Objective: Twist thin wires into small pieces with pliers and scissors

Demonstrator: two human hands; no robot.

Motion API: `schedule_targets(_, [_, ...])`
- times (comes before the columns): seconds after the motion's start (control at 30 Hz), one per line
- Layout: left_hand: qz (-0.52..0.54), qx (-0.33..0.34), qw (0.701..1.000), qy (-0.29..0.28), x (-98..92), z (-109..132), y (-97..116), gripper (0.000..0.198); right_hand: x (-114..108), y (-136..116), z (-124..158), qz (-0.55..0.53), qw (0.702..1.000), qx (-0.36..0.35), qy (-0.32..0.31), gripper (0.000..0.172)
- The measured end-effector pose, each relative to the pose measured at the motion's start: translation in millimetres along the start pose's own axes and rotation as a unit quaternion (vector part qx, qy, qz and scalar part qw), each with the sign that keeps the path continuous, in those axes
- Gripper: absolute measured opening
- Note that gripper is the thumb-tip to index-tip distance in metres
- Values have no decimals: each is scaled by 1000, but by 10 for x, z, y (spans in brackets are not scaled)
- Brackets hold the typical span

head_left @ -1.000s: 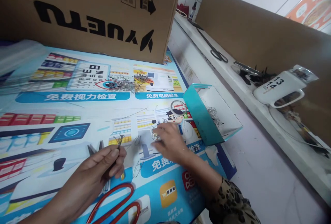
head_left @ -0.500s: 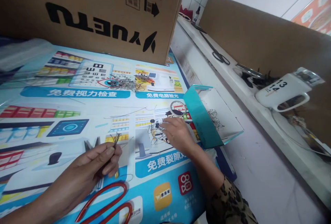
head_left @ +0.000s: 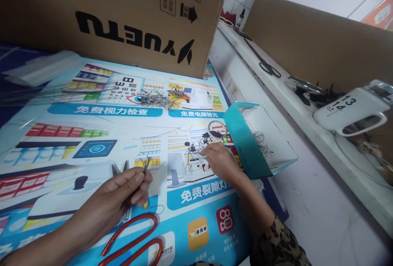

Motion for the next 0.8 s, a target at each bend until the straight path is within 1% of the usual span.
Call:
schedule_targets(0.1, [3, 8, 1000, -2, 1, -1, 14, 19, 9, 0, 29, 0, 1000, 14, -25, 25])
schedule_targets(0.27, [7, 21, 999, -29, -10, -33, 6, 19, -41, 34, 101, 1, 995, 72, -66, 23])
schedule_targets(0.33, [11, 21, 999, -36, -13, -46, 2, 19, -94, 36, 122, -6, 994, 85, -67, 24])
schedule_targets(0.37, [14, 21, 999, -40, -8, -50, 6, 19, -133, 25, 122, -17, 994, 87, -57, 24])
schedule_targets(0.47, [26, 28, 998, -55, 33, -45, 46, 19, -209, -101, 62, -105, 993, 59, -17, 22])
schedule_targets(0.53, [30, 35, 997, -66, 73, -33, 84, 19, -173, -258, -17, -197, 980, 24, -14, 19])
schedule_targets(0.6, [33, 40, 996, -72, 104, -23, 118, 19, -68, -414, -108, -293, 956, 10, -32, 16])
schedule_targets(0.67, [38, 45, 995, -78, 131, -14, 140, 19, 92, -550, -195, -397, 915, 23, -64, 21])
schedule_targets(0.73, [42, 50, 994, -89, 162, -3, 156, 21, 254, -694, -269, -513, 852, 41, -100, 25])
schedule_targets(0.8, [45, 54, 992, -102, 198, 18, 173, 23, 357, -804, -330, -613, 780, 66, -109, 26])
Point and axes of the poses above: each hand's wrist, its own z-axis away from the middle knuckle, its own x-axis out of the palm, y = z × x, the point moved 9 cm from there along -z, towards the middle knuckle, and after that the axes turned 7 degrees about -y, right-handed, at the moved point
